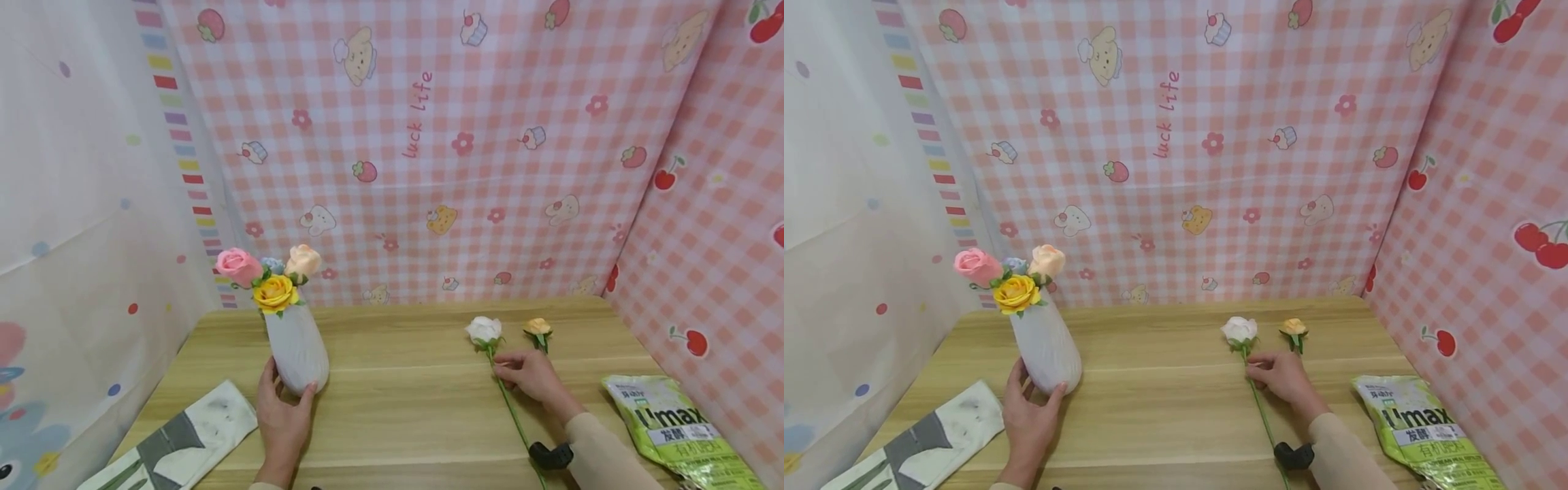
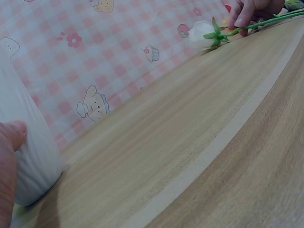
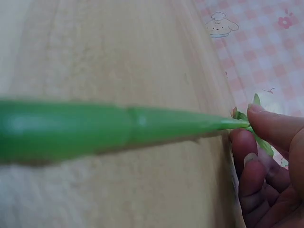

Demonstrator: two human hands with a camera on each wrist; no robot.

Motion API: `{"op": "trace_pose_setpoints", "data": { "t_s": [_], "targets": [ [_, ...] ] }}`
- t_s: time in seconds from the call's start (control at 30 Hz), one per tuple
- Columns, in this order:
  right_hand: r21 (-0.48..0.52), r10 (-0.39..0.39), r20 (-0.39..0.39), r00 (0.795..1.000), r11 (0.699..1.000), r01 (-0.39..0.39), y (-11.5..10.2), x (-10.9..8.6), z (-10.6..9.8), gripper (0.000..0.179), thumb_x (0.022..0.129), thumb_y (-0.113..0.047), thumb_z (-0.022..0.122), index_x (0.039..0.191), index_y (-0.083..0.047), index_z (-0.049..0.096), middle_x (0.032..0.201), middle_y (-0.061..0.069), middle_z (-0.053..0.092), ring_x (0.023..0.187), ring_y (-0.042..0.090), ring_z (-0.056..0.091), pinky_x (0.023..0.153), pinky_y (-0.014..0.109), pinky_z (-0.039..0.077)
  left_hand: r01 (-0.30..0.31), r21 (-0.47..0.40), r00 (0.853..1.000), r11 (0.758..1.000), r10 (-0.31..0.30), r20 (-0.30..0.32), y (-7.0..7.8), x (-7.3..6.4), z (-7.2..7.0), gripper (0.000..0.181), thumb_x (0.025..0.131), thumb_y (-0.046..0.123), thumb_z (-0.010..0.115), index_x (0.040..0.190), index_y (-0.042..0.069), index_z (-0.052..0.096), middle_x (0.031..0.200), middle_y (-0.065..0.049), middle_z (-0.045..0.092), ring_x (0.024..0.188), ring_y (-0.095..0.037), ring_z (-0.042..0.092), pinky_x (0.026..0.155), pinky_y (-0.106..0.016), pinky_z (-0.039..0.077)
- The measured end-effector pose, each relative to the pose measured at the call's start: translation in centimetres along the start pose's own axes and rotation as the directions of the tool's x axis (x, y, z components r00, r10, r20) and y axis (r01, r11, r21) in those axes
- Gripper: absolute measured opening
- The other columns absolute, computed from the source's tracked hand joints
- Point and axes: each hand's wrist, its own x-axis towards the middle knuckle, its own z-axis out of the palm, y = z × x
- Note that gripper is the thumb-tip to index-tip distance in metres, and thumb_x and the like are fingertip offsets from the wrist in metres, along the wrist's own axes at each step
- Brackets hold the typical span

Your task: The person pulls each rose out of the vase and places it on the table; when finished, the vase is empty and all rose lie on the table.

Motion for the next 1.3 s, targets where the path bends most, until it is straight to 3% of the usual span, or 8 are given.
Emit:
{"op": "trace_pose_setpoints", "data": {
  "t_s": [0.2, 0.57, 0.9, 1.3],
  "targets": [
    [0.013, -0.019, 0.006, 1.000, 1.000, 0.019, -0.4, 0.0, -0.1, 0.028, 0.084, -0.013, 0.074, 0.109, 0.001, 0.071, 0.080, 0.007, 0.072, 0.063, 0.016, 0.062, 0.052, 0.028, 0.054, 0.010, -0.011, 1.000, 1.000, -0.010, -0.008, -0.1, 0.0, -0.1, 0.088, 0.065, 0.002, 0.088, 0.142, 0.003, 0.044, 0.132, -0.019, 0.052, 0.118, -0.030, 0.051, 0.090, -0.014, 0.045],
    [0.041, 0.043, -0.032, 0.999, 0.998, -0.041, -0.3, -0.1, -2.5, 0.031, 0.088, -0.014, 0.071, 0.113, 0.003, 0.069, 0.090, 0.008, 0.071, 0.070, 0.015, 0.062, 0.058, 0.027, 0.055, -0.028, -0.030, 1.000, 0.999, 0.028, -0.014, -0.2, 0.2, 0.0, 0.087, 0.065, 0.002, 0.087, 0.141, 0.003, 0.044, 0.131, -0.019, 0.053, 0.118, -0.032, 0.051, 0.091, -0.009, 0.042],
    [0.012, 0.060, -0.024, 0.998, 0.998, -0.060, 0.3, -0.1, -3.1, 0.029, 0.087, -0.012, 0.072, 0.112, 0.003, 0.070, 0.070, 0.004, 0.066, 0.060, 0.014, 0.055, 0.050, 0.027, 0.050, -0.023, -0.037, 1.000, 0.999, 0.023, -0.001, -0.3, 0.1, 0.1, 0.089, 0.065, 0.001, 0.087, 0.142, 0.005, 0.044, 0.132, -0.019, 0.052, 0.118, -0.030, 0.051, 0.091, -0.010, 0.042],
    [0.024, 0.111, -0.003, 0.994, 0.994, -0.111, 0.3, -0.5, -3.2, 0.030, 0.088, -0.013, 0.071, 0.113, 0.003, 0.069, 0.076, 0.005, 0.067, 0.063, 0.014, 0.057, 0.053, 0.028, 0.051, -0.011, -0.015, 1.000, 1.000, 0.011, -0.002, 0.0, 0.0, 0.1, 0.088, 0.065, 0.001, 0.087, 0.142, 0.003, 0.044, 0.130, -0.020, 0.053, 0.117, -0.030, 0.051, 0.090, -0.010, 0.042]
  ]
}}
